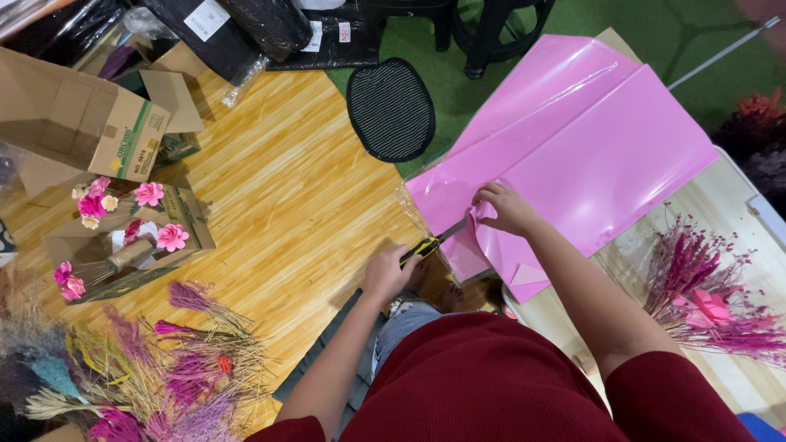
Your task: The person prepares floral wrapping materials by cutting sheets of pink paper and a roll of textured pink wrap with scissors and a utility knife.
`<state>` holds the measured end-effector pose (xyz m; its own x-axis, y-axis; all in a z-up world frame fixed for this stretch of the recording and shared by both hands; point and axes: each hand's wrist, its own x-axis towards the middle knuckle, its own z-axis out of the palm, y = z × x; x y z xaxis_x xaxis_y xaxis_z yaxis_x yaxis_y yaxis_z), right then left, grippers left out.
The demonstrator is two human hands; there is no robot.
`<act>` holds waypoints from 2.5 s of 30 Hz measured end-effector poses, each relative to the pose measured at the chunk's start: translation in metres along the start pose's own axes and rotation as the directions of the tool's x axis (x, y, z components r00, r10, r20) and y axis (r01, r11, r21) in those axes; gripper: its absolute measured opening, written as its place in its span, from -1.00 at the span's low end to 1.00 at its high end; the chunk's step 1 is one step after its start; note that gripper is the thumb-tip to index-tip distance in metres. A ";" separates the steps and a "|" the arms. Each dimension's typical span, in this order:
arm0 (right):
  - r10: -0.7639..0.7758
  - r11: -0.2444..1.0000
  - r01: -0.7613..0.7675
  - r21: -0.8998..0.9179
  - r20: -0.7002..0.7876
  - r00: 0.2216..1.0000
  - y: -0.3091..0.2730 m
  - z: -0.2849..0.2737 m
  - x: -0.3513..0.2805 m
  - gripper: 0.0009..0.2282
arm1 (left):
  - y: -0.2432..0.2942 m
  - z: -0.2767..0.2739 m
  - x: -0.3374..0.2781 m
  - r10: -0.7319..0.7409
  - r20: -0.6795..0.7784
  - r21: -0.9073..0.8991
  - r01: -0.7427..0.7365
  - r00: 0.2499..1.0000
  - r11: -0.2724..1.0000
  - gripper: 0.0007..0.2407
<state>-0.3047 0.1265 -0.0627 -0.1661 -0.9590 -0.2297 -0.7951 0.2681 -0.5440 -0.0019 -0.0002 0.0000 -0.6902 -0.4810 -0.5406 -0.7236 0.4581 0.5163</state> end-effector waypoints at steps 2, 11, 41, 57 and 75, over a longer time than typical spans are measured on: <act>-0.002 1.000 0.002 -0.006 0.000 1.000 0.001 0.000 0.002 -0.62 | -0.006 0.007 0.005 0.000 -0.009 0.008 0.000 1.000 1.000 -0.65; -0.004 1.000 0.004 -0.019 0.005 1.000 0.000 0.003 0.007 -0.62 | -0.003 0.015 0.018 -0.044 0.009 0.006 0.044 0.999 0.999 -0.62; 0.770 0.638 -0.761 0.121 -0.094 0.631 -0.013 0.036 -0.046 0.35 | -0.013 0.014 0.074 0.025 0.066 -0.020 -0.024 0.997 1.000 -0.61; 0.712 0.702 -0.708 0.076 -0.062 0.699 0.011 0.048 -0.065 0.42 | -0.020 0.031 0.096 0.051 -0.002 -0.008 -0.051 0.999 0.999 -0.64; 0.716 0.698 -0.714 0.060 -0.071 0.694 0.008 0.055 -0.063 0.34 | -0.029 0.014 0.104 0.123 -0.032 0.088 -0.120 0.992 0.989 -0.65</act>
<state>-0.2681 0.1938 -0.0968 -0.7260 -0.4803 -0.4922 -0.4011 0.8771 -0.2642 -0.0530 -0.0533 -0.0803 -0.7735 -0.4446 -0.4518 -0.6331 0.5764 0.5167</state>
